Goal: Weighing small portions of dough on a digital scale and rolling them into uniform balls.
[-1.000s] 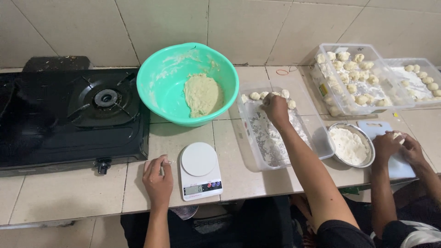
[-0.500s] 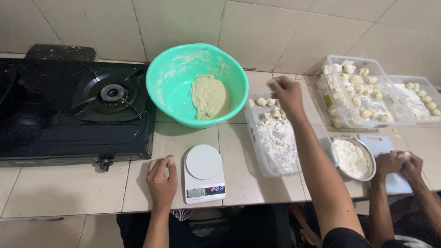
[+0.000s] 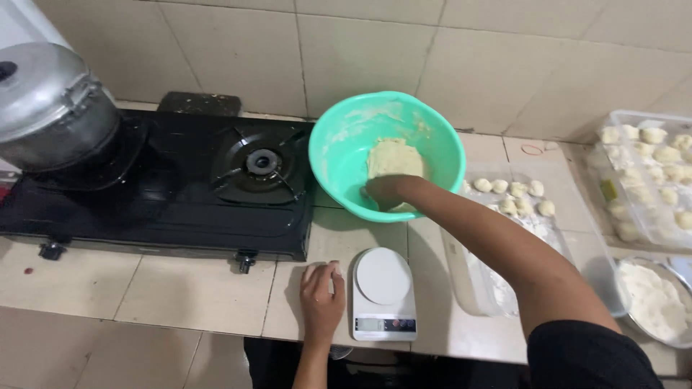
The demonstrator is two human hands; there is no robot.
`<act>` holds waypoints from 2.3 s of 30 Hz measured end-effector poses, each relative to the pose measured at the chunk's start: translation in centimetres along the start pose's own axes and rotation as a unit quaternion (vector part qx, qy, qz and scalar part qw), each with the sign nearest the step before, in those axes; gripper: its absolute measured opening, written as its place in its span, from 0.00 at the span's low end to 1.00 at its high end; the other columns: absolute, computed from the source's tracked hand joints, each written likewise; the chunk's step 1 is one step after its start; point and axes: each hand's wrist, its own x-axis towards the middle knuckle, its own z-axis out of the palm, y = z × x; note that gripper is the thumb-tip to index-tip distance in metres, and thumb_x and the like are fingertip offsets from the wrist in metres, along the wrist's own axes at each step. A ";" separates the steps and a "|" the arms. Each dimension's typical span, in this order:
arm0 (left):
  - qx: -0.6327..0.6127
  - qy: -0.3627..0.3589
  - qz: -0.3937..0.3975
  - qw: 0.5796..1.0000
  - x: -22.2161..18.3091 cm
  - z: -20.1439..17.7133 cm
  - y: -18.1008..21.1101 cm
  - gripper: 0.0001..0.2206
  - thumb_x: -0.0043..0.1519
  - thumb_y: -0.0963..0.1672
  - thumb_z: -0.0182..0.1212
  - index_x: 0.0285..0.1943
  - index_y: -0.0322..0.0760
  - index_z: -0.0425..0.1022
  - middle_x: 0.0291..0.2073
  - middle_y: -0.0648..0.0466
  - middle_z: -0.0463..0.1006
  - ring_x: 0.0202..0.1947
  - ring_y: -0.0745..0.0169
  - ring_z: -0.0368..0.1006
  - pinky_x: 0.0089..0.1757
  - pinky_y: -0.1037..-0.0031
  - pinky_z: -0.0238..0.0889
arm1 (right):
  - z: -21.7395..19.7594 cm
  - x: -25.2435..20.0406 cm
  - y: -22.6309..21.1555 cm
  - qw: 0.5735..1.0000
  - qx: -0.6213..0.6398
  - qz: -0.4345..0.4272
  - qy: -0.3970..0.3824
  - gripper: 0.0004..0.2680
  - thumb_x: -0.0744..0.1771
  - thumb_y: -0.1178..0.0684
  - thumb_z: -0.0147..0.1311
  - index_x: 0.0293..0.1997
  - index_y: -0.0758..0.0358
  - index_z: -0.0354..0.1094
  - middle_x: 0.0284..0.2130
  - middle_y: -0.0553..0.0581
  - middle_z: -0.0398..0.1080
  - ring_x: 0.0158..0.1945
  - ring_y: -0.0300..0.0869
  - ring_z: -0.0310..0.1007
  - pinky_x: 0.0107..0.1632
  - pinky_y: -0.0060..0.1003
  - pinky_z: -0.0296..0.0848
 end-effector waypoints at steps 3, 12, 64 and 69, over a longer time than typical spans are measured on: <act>-0.011 -0.006 -0.006 1.000 0.5 -0.2 0.4 0.05 0.63 0.36 0.56 0.43 0.28 0.76 0.33 0.48 0.81 0.36 0.52 0.74 0.41 0.64 0.71 | 3.8 2.1 1.1 0.992 -0.059 -0.063 -0.087 0.20 0.65 0.34 0.59 0.49 0.60 0.75 0.47 0.59 0.73 0.51 0.53 0.72 0.44 0.46 0.76; -0.031 -0.028 -0.026 0.999 0.4 -0.3 0.0 0.05 0.65 0.38 0.55 0.44 0.29 0.77 0.35 0.48 0.82 0.38 0.51 0.75 0.41 0.63 0.71 | 11.2 7.2 5.3 0.983 -0.142 -0.107 -0.047 0.17 0.66 0.59 0.61 0.60 0.73 0.63 0.66 0.71 0.53 0.60 0.61 0.63 0.41 0.52 0.82; -0.598 -0.214 -0.356 0.685 21.2 8.2 15.0 0.38 0.64 0.60 0.51 0.80 0.44 0.51 0.73 0.39 0.60 0.72 0.42 0.55 0.67 0.59 0.50 | -2.5 -18.8 6.0 0.586 0.766 -0.100 0.243 0.28 0.67 0.44 0.59 0.67 0.82 0.57 0.68 0.82 0.53 0.69 0.70 0.56 0.65 0.67 0.65; -0.625 0.069 -0.351 0.694 17.2 7.9 13.9 0.17 0.62 0.50 0.67 0.27 0.34 0.71 0.22 0.46 0.76 0.31 0.47 0.82 0.45 0.56 0.77 | 2.5 -22.4 -1.3 0.784 0.497 -0.226 0.297 0.28 0.71 0.44 0.31 0.77 0.79 0.32 0.73 0.86 0.38 0.72 0.78 0.40 0.68 0.71 0.41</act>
